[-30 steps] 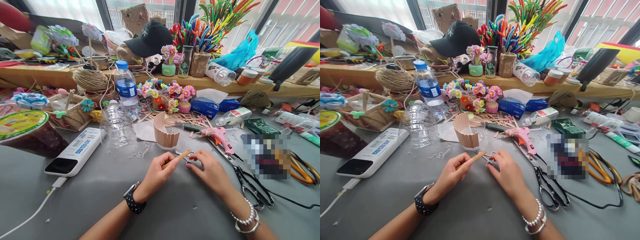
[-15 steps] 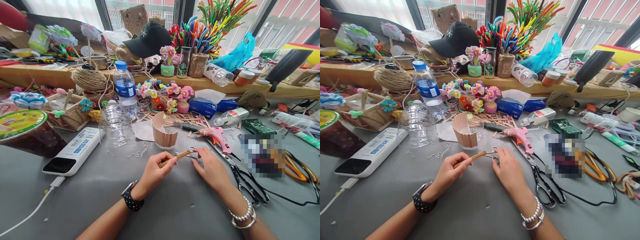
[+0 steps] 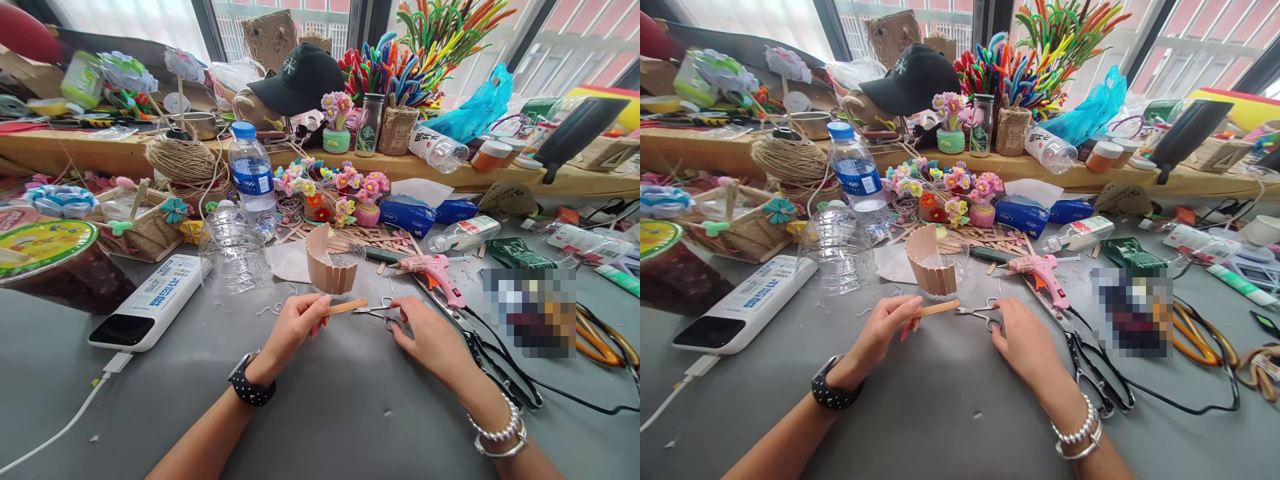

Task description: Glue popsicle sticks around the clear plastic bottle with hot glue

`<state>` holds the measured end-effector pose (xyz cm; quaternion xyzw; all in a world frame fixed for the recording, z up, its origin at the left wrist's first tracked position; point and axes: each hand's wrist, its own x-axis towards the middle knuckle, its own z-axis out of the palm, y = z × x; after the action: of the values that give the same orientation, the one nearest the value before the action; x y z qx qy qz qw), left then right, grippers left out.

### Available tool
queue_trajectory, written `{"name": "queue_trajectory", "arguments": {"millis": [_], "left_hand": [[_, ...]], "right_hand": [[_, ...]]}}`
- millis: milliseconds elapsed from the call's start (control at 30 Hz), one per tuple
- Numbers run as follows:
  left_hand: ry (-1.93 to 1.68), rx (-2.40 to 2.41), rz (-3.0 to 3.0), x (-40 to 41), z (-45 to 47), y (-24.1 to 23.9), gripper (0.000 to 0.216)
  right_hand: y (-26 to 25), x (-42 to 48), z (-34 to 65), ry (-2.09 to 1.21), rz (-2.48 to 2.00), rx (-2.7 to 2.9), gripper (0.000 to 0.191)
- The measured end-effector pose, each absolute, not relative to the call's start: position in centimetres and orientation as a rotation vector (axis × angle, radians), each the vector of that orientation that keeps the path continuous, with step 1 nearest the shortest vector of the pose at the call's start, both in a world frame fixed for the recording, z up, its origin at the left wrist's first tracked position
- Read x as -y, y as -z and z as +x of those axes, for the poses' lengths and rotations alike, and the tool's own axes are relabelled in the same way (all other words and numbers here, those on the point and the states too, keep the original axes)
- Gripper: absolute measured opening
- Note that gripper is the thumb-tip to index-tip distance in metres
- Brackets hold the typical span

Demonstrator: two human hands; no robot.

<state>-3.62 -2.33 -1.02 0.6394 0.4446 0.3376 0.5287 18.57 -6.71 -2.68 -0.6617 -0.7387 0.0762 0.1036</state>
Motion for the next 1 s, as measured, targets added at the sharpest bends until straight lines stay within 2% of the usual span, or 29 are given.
{"name": "queue_trajectory", "arguments": {"millis": [167, 367, 633, 800, 900, 1000], "left_hand": [[-0.821, -1.019, 1.523, 2.6, -3.4, 1.0, 0.041], [-0.779, -1.069, 1.593, 2.7, -3.3, 0.8, 0.034], [-0.831, -1.133, 1.803, 2.8, -3.1, 1.0, 0.030], [-0.918, -1.144, 1.763, 2.8, -3.1, 1.0, 0.030], [-0.954, -1.155, 1.742, 2.8, -3.1, 1.0, 0.031], [-0.992, -1.158, 1.693, 2.8, -3.2, 0.9, 0.032]], "right_hand": [[2.4, 6.6, 18.5, -0.325, -1.969, 2.207, 0.012], [2.3, 6.7, 18.5, -0.358, -2.039, 2.145, 0.027], [2.3, 6.8, 18.5, -0.433, -2.121, 2.076, 0.015], [2.0, 7.3, 18.3, -0.311, -2.276, 2.062, 0.003], [1.8, 7.4, 18.3, -0.253, -2.281, 2.037, 0.007], [1.6, 7.1, 18.5, -0.343, -2.227, 1.932, 0.011]]}}
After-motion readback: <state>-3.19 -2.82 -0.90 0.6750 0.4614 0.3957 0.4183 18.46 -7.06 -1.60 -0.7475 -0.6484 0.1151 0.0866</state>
